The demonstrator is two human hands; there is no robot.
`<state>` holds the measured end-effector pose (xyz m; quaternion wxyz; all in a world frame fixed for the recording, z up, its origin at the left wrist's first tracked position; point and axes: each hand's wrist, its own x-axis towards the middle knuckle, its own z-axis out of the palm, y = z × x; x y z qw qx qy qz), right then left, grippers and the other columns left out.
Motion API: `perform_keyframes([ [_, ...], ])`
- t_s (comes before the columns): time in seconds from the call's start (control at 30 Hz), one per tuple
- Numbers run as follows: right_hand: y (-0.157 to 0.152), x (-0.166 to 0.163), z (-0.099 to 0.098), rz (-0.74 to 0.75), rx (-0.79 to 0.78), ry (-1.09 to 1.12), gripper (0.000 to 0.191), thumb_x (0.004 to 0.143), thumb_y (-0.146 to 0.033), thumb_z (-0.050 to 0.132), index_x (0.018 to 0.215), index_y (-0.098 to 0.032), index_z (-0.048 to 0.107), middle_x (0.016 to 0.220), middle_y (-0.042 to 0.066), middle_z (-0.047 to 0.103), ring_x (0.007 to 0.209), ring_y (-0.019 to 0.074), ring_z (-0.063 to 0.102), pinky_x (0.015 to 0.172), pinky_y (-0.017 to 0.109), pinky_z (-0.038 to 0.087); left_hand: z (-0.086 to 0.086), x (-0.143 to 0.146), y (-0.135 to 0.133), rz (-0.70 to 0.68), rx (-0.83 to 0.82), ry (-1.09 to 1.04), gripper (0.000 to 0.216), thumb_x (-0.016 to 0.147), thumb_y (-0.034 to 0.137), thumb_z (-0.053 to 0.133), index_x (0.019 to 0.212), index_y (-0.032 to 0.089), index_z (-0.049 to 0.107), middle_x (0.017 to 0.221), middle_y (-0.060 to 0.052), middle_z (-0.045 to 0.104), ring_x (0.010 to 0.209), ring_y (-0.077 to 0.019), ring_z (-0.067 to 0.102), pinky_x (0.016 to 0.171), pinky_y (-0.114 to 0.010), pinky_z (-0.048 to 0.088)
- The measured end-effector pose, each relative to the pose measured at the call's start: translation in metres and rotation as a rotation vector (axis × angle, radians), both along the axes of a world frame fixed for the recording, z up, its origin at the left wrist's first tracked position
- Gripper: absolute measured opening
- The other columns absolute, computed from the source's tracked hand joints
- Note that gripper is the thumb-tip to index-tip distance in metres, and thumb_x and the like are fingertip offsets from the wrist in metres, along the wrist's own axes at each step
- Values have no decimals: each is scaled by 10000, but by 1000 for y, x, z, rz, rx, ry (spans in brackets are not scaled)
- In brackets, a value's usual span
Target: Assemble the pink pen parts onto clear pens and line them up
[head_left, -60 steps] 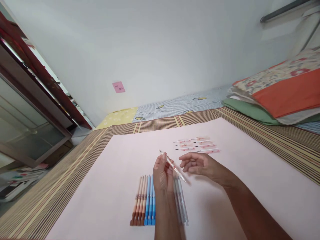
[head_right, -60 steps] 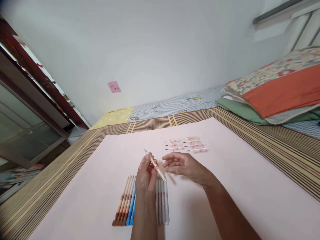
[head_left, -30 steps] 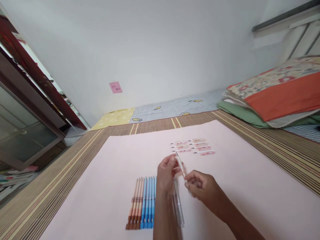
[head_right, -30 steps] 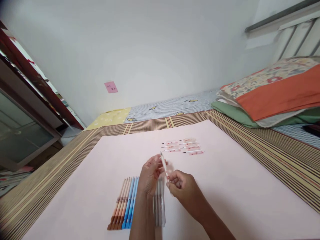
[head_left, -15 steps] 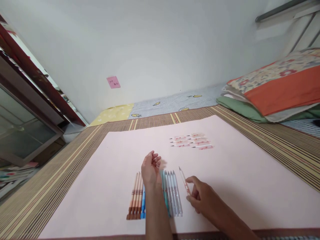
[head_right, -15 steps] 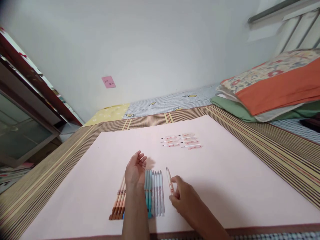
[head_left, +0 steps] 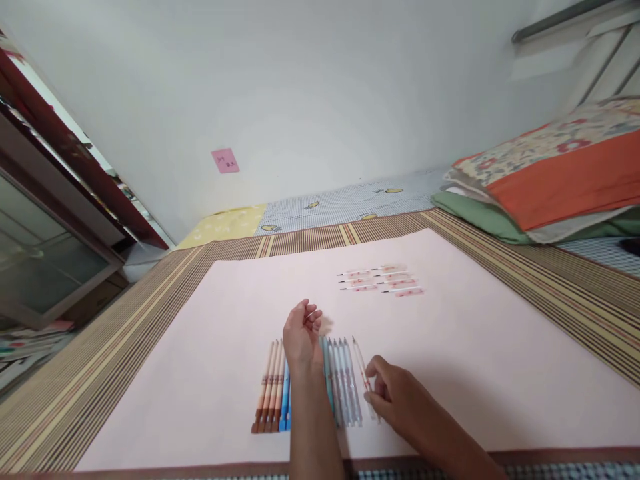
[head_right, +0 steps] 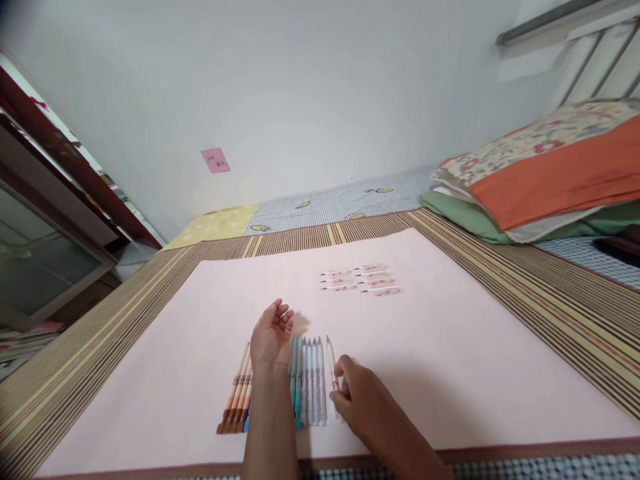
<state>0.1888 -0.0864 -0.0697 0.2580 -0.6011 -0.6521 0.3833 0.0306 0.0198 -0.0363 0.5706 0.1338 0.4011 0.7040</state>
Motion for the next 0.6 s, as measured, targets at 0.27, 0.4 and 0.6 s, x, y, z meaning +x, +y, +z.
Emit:
perform_keyframes([
  [0.27,3,0,-9,-9,22,-83,260,710,-85,546,923,-222,481,589,-74,501,551,131,510,544,246,298,1,1,-1,-3,-6,-5,200,706,215,728,869,107,686,720,-42,662,599,-106,628,534,-183,448],
  [0.4,1,3,-1,19,53,-144,190,739,-67,485,833,-229,450,633,-44,516,585,141,506,570,254,303,3,1,-2,-7,-7,-1,194,708,214,726,868,111,687,721,-41,663,602,-107,629,532,-182,448],
  [0.6,-5,-2,17,43,89,-217,159,781,-69,421,782,-228,407,775,22,573,683,157,533,628,262,336,3,1,-2,-1,-5,5,188,723,218,714,874,107,689,721,-44,668,597,-108,630,516,-179,444],
])
